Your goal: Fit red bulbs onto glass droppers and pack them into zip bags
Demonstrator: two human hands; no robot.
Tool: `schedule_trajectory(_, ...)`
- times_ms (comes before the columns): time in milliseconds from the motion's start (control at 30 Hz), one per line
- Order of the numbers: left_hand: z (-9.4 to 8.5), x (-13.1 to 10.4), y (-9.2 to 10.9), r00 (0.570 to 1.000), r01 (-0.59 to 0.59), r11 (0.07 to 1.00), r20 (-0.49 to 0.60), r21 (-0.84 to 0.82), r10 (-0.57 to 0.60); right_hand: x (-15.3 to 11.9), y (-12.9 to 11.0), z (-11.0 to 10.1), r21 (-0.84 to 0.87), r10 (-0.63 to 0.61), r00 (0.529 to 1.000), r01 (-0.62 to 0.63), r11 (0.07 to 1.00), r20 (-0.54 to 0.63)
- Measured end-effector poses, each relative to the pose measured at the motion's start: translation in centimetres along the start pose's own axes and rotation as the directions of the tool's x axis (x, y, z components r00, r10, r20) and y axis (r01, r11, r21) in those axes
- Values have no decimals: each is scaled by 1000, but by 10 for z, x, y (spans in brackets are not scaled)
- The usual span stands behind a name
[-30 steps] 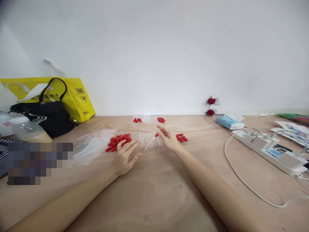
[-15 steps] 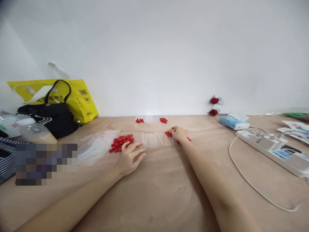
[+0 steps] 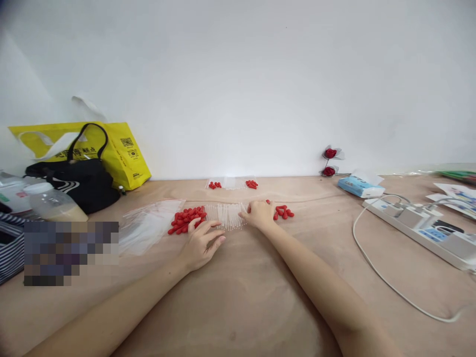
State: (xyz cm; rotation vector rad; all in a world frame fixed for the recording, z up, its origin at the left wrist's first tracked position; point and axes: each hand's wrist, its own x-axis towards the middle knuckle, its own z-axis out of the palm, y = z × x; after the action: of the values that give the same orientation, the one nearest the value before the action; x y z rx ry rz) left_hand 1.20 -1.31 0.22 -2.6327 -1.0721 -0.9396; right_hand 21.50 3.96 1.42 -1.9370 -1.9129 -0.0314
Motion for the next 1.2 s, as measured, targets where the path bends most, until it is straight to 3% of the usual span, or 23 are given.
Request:
schedule_trajectory(133,0,0,-1,1000,4,1000,8,6,-4,-1,-8,1,-98,50,996,-43,994,73)
schedule_trajectory(367,0,-1,1,1000,10,1000,-7,-23,-10,-3,-9,1,-130,66,994,-54,990,86)
schedule_trajectory(500,0,3,-1,989,147,977,-7,-152,-150,-14,-20,-9,-100,34,996,-25,995,84)
schedule_trajectory(567,1,6,-4,954,290,914,17,-285,-298,-26,-31,-15,-25,-33,995,35,999,95)
schedule_trajectory(667,4,11,-5,881,442,718,107,-538,-461,-48,-53,-22,174,-173,979,152,973,111)
schedule_trajectory(767,3,15,-2,839,461,519,163,-720,-519,-62,-68,-24,284,-239,964,199,938,116)
schedule_trajectory(833,2,15,0,806,456,441,148,-773,-573,-62,-68,-23,299,-258,960,215,930,111)
schedule_trajectory(933,0,15,0,746,468,404,106,-786,-658,-44,-47,-23,175,-162,983,146,974,82)
schedule_trajectory(1000,1,14,-2,726,474,406,86,-782,-682,-27,-24,-25,7,37,999,-37,999,37)
schedule_trajectory(1100,4,13,-3,738,472,419,87,-776,-670,-8,6,-26,-170,248,965,-232,958,81)
schedule_trajectory(1200,6,11,-1,764,469,431,109,-771,-636,-2,19,-23,-234,300,944,-264,936,136)
